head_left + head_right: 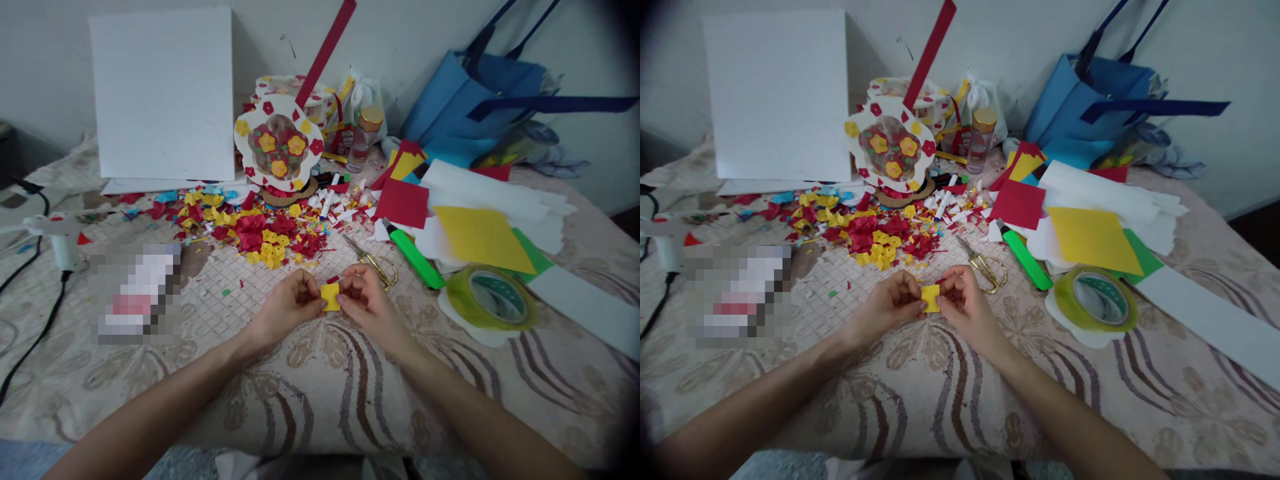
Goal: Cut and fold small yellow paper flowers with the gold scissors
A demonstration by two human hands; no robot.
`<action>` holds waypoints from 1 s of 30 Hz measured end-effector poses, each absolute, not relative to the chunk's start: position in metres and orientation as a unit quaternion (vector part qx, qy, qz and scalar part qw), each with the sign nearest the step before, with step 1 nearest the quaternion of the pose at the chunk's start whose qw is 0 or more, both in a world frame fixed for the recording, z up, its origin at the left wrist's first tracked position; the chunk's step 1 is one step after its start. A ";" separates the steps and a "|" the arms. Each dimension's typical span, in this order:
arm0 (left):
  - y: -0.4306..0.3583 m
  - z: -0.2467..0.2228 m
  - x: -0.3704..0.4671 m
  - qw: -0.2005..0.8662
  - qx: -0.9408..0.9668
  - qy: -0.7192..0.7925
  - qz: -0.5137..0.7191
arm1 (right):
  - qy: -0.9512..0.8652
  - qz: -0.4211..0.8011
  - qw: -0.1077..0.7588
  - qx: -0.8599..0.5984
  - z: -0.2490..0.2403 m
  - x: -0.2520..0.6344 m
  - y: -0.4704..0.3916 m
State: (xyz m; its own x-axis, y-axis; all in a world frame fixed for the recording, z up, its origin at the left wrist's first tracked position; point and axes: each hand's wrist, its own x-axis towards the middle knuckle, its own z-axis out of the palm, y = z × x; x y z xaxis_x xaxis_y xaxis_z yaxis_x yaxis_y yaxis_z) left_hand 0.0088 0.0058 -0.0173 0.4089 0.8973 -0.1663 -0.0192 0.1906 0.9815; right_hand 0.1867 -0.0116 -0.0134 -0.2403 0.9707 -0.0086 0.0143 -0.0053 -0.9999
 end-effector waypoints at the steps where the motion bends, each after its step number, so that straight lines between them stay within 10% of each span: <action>1: 0.006 -0.017 0.008 0.637 0.545 0.420 0.348 | -0.575 0.542 0.428 -0.438 -0.014 0.187 -0.012; 30: 0.005 -0.007 0.006 0.467 0.739 0.336 0.351 | -0.578 0.491 0.437 -0.483 -0.013 0.188 -0.013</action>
State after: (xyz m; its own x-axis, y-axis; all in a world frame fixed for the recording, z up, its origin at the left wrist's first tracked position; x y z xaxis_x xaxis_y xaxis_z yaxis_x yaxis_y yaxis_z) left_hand 0.0065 0.0045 -0.0069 0.5275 0.8246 0.2043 0.1699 -0.3380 0.9257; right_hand 0.1877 -0.0131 -0.0129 -0.1513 0.9880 0.0302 0.1306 0.0502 -0.9902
